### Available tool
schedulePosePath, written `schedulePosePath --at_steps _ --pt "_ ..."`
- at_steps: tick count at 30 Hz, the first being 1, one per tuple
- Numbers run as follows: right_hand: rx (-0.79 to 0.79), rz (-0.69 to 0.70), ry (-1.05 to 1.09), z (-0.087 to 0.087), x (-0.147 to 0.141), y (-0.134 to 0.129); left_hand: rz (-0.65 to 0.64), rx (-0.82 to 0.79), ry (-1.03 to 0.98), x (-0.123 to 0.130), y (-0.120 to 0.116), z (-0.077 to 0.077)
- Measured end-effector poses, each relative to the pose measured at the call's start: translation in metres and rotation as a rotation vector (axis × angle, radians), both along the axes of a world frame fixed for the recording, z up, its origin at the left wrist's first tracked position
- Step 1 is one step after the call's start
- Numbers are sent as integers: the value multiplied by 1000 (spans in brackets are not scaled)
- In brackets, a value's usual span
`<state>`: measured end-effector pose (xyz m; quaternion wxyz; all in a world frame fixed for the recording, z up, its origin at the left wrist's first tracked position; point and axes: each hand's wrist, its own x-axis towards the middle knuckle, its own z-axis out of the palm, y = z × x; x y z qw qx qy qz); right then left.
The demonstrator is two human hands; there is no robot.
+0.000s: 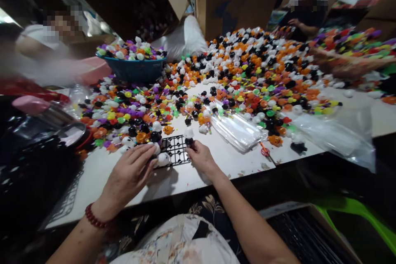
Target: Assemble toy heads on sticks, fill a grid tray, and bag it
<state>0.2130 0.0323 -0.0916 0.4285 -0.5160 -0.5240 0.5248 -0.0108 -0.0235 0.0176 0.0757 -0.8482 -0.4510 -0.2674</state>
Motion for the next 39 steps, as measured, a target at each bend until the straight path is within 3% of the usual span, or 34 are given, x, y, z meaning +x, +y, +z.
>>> schedulePosePath --at_steps 4,6,14,25,31,39 --pt "-65 80 213 -8 -31 14 38 -46 -25 -5 9 2" --pt "-43 102 220 -8 -44 20 12 -81 8 -7 14 -1" --pt "236 288 -300 13 -47 24 -86 -177 71 -8 20 -16" --pt "305 497 -458 28 -47 26 -94 -160 79 -1 26 -16" --pt "314 360 -324 15 -45 28 -83 -186 63 -1 26 -18" --pt "270 367 -544 24 -39 38 -77 -189 64 -1 27 -18"
